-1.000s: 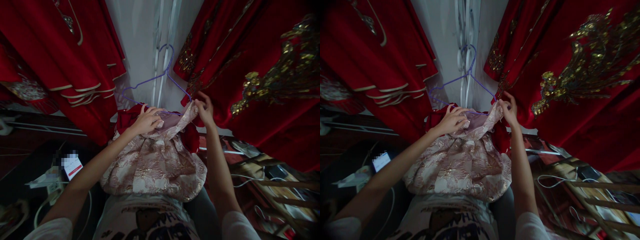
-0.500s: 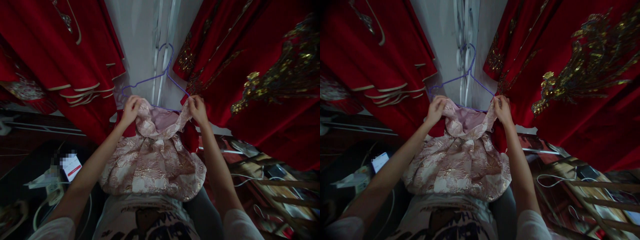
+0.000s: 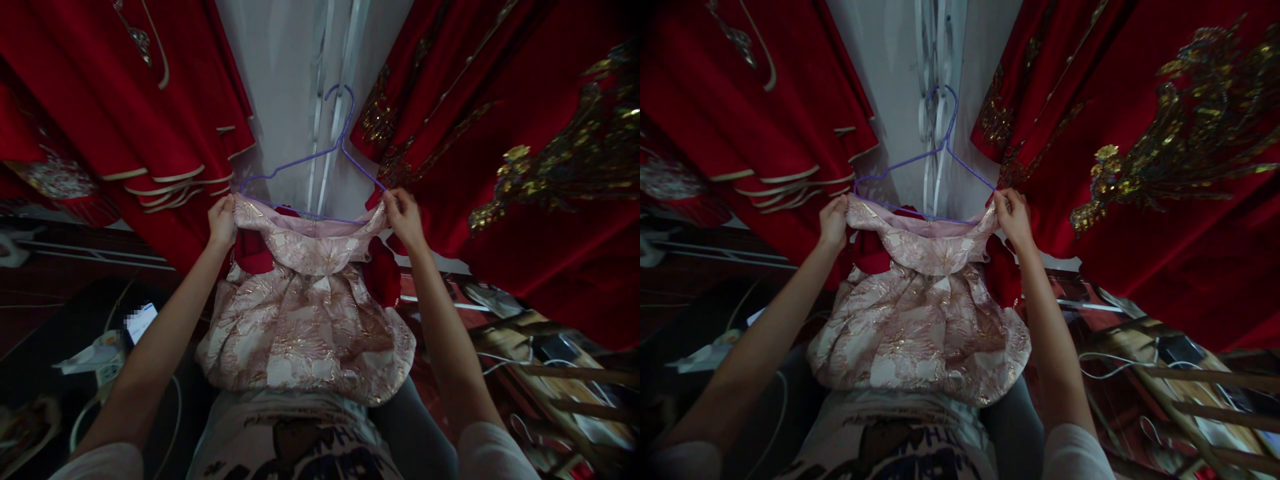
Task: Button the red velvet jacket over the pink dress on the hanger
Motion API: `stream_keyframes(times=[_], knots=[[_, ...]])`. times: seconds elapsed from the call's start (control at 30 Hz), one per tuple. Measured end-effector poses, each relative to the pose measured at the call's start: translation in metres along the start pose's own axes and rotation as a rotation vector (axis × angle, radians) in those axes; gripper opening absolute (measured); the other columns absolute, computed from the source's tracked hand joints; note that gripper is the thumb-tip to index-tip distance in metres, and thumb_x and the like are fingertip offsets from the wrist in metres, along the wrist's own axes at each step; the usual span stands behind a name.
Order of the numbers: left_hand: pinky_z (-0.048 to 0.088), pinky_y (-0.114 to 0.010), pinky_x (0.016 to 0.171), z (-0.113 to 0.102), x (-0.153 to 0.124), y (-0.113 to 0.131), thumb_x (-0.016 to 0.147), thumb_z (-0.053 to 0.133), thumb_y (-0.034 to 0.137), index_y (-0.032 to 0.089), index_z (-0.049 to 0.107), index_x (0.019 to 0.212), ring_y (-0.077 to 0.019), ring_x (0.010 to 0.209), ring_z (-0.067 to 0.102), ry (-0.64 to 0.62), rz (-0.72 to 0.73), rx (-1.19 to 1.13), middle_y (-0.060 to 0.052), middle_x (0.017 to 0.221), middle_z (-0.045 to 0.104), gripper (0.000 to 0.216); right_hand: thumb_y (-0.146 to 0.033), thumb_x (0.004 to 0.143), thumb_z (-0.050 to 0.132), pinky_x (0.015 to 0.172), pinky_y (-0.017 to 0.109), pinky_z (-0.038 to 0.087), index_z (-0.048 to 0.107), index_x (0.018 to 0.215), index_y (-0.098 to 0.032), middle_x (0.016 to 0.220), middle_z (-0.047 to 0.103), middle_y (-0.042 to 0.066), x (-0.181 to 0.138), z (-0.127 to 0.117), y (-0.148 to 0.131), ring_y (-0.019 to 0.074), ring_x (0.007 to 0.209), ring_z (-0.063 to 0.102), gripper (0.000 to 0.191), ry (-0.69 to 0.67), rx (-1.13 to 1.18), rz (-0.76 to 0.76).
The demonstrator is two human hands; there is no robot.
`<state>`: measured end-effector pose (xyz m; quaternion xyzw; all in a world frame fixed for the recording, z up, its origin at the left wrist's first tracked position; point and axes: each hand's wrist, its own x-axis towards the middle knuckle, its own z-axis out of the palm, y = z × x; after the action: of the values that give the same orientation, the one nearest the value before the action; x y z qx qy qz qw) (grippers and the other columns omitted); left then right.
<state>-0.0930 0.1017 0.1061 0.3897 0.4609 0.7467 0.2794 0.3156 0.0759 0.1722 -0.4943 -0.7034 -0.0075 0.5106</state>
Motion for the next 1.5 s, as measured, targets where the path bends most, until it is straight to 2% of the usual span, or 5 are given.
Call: stream_keyframes(times=[0.43,0.73,1.1,1.3,1.5], knots=[[0.046,-0.022,0.07,0.008,0.04,0.011,0.077,0.065,0.025,0.013,0.069,0.071,-0.0124,0.067,0.055,-0.13,-0.01,0.29,0.0,0.066,0.062,0.013,-0.047,0.093,0.046,0.082,0.034,0.043,0.059,0.077,-0.023,0.077,0.061,0.003,0.003,0.003,0.004,0.0197,0.08,0.056,0.032,0.007,-0.022,-0.023],[0.047,-0.025,0.082,0.019,0.05,0.033,0.082,0.067,0.026,0.013,0.072,0.087,-0.0138,0.08,0.062,-0.36,-0.032,0.112,-0.005,0.084,0.069,0.015,-0.051,0.093,0.046,0.081,0.035,0.044,0.06,0.078,-0.023,0.076,0.06,0.003,0.005,-0.002,0.006,0.0208,0.082,0.056,0.034,-0.004,-0.032,-0.011],[0.049,-0.023,0.07,-0.011,0.016,0.011,0.074,0.07,0.039,0.015,0.067,0.078,-0.0126,0.07,0.06,-0.195,-0.175,0.022,-0.003,0.074,0.067,0.025,-0.047,0.093,0.046,0.081,0.033,0.042,0.059,0.078,-0.023,0.073,0.059,0.001,0.005,0.001,0.007,0.0194,0.079,0.055,0.031,-0.006,-0.041,-0.015],[0.05,-0.025,0.076,0.0,0.031,0.013,0.077,0.067,0.041,0.015,0.069,0.084,-0.0141,0.076,0.062,-0.198,-0.04,0.106,-0.004,0.08,0.068,0.028,-0.046,0.093,0.047,0.082,0.034,0.042,0.06,0.078,-0.023,0.075,0.06,0.002,0.006,0.001,0.01,0.0198,0.08,0.056,0.03,-0.015,-0.053,-0.033],[0.049,-0.025,0.08,0.042,0.043,0.06,0.082,0.061,0.046,0.014,0.071,0.088,-0.0171,0.086,0.062,-0.598,0.249,0.463,-0.003,0.084,0.07,0.034,-0.051,0.093,0.045,0.079,0.032,0.042,0.06,0.078,-0.023,0.073,0.059,0.001,0.008,-0.002,0.008,0.0188,0.078,0.056,0.035,-0.06,-0.027,-0.016]])
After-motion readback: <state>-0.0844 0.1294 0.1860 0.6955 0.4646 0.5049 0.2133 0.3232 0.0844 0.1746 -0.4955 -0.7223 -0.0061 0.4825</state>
